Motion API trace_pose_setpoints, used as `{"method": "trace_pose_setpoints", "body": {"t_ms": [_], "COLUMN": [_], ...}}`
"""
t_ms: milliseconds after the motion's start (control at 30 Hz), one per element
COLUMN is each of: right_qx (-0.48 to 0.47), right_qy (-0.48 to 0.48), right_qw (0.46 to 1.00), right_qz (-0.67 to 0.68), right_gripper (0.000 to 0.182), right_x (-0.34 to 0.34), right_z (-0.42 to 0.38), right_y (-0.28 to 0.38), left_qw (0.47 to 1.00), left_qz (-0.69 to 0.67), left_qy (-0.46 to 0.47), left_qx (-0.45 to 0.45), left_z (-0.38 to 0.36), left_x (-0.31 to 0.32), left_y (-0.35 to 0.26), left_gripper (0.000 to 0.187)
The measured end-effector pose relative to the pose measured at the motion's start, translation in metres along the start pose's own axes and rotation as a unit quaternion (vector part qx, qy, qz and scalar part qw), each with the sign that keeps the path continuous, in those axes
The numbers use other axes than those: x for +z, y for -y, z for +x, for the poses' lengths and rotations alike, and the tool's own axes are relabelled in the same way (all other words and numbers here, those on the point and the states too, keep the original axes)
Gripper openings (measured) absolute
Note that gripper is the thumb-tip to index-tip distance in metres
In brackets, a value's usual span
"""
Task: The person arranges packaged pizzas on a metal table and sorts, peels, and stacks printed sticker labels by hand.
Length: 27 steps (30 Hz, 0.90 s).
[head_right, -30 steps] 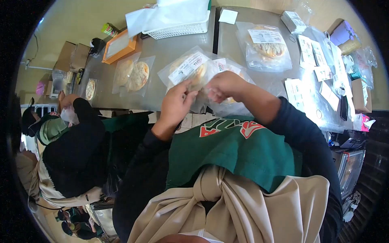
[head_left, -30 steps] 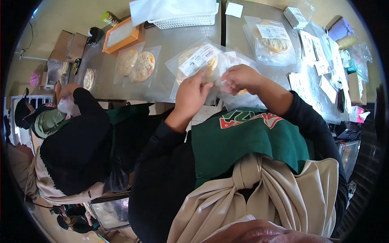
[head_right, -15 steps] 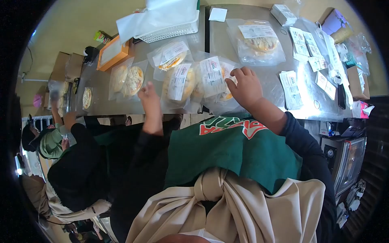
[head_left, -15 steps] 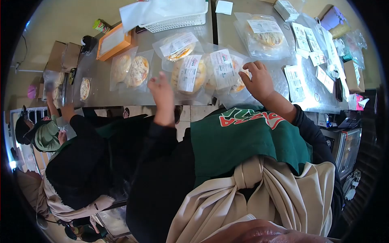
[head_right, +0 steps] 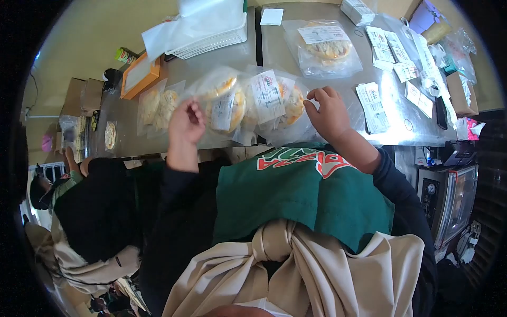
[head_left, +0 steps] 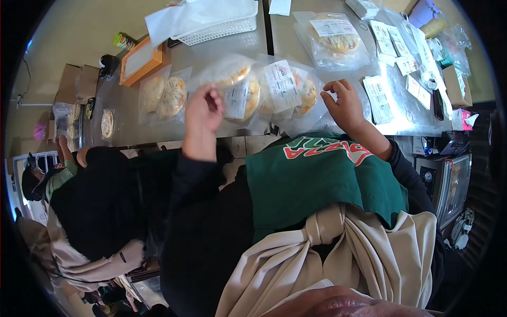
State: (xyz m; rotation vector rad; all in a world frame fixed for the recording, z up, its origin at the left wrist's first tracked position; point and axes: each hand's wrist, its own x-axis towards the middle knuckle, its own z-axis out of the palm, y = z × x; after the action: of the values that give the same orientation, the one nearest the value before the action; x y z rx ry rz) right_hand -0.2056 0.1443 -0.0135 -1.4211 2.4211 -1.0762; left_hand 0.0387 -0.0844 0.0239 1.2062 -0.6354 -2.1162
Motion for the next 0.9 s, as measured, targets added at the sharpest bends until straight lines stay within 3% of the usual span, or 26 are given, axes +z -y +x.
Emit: {"method": "trace_pose_setpoints", "body": {"t_ms": [100,167,233,300,433,500,533,633,767,900], "right_qx": [-0.056,-0.079,-0.08,-0.022,0.127,0.122,0.12,0.198,0.106,0.046], "right_qy": [-0.026,-0.061,-0.109,-0.066,0.091,0.181,0.225,0.208,0.211,0.089], "right_qw": [0.997,0.993,0.986,0.996,0.988,0.976,0.967,0.946,0.966,0.995], "right_qz": [-0.039,-0.068,-0.092,-0.064,-0.003,-0.019,-0.026,0.15,0.108,-0.021], "right_gripper": [0.021,0.025,0.03,0.035,0.043,0.039,0.037,0.031,0.027,0.026], "right_x": [-0.001,0.001,0.01,0.021,0.038,0.04,0.041,0.055,0.052,0.032], "right_z": [0.005,0.011,0.025,0.039,0.072,0.08,0.081,0.071,0.047,0.021], "right_y": [0.006,0.009,0.006,0.0,-0.005,-0.007,-0.007,-0.015,-0.035,-0.029], "left_qw": [0.991,0.974,0.976,0.982,0.986,0.991,0.995,1.0,0.99,0.97], "left_qz": [0.082,0.194,0.169,0.125,0.072,0.009,0.008,0.006,0.0,-0.029], "left_qy": [-0.048,-0.028,-0.059,-0.034,-0.094,-0.089,-0.063,-0.01,0.028,0.108], "left_qx": [-0.099,-0.116,-0.124,-0.138,-0.113,-0.1,-0.072,0.02,0.139,0.214], "left_z": [-0.039,-0.033,-0.033,-0.02,-0.017,-0.006,0.001,0.005,-0.004,-0.023], "left_x": [-0.003,-0.031,-0.033,-0.047,-0.03,-0.041,-0.051,-0.052,-0.022,0.027], "left_y": [0.048,0.081,0.09,0.098,0.099,0.107,0.111,0.108,0.081,0.054], "left_gripper": [0.012,0.013,0.019,0.027,0.019,0.014,0.012,0.007,0.003,0.005]}}
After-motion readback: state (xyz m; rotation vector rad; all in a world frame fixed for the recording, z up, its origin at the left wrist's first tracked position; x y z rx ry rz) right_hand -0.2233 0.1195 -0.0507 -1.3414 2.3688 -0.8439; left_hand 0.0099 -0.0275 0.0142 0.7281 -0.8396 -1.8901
